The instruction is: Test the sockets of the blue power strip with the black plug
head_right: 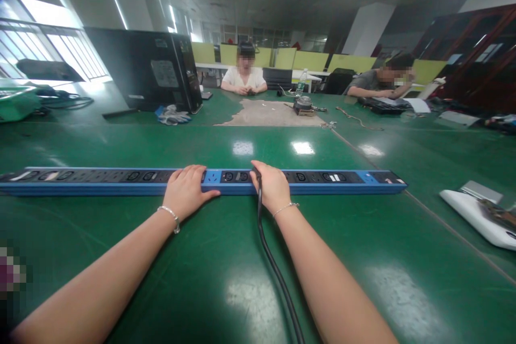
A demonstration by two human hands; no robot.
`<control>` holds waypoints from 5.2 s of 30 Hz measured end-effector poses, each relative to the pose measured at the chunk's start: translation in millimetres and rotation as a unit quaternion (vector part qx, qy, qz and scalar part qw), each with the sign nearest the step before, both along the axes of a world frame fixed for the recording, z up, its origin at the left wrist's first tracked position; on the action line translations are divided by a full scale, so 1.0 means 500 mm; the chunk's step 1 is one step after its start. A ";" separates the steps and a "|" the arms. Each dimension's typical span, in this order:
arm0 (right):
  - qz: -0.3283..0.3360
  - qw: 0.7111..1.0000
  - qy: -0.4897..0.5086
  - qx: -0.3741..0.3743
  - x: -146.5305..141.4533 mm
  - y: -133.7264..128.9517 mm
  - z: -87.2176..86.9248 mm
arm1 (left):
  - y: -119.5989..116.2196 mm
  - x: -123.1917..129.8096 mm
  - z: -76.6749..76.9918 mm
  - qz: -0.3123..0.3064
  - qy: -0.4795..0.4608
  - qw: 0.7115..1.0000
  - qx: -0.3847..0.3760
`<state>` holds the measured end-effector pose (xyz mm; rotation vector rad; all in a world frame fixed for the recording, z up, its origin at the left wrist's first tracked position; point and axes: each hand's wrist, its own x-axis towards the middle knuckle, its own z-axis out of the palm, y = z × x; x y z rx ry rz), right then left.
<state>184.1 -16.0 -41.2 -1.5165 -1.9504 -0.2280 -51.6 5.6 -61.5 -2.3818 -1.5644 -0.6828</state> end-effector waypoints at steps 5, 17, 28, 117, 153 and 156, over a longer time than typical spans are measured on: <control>-0.031 0.999 -0.017 -0.007 -0.003 -0.002 -0.002 | -0.001 0.000 0.000 -0.001 -0.005 1.000 0.000; -0.032 0.999 -0.011 0.031 -0.005 -0.014 -0.042 | -0.002 0.000 -0.001 0.004 0.001 1.000 0.002; -0.043 0.998 -0.037 0.026 -0.005 -0.018 -0.025 | -0.002 0.000 -0.003 0.007 0.005 1.000 0.006; -0.081 0.994 0.071 0.014 0.288 -0.061 -0.042 | -0.005 0.002 0.004 0.013 0.031 0.999 -0.004; -0.127 0.988 0.085 0.035 0.269 -0.057 -0.043 | -0.003 0.000 0.003 0.010 0.022 1.000 -0.009; -0.125 0.987 0.093 0.041 0.267 -0.056 -0.047 | -0.003 0.000 0.003 0.013 0.023 1.000 -0.009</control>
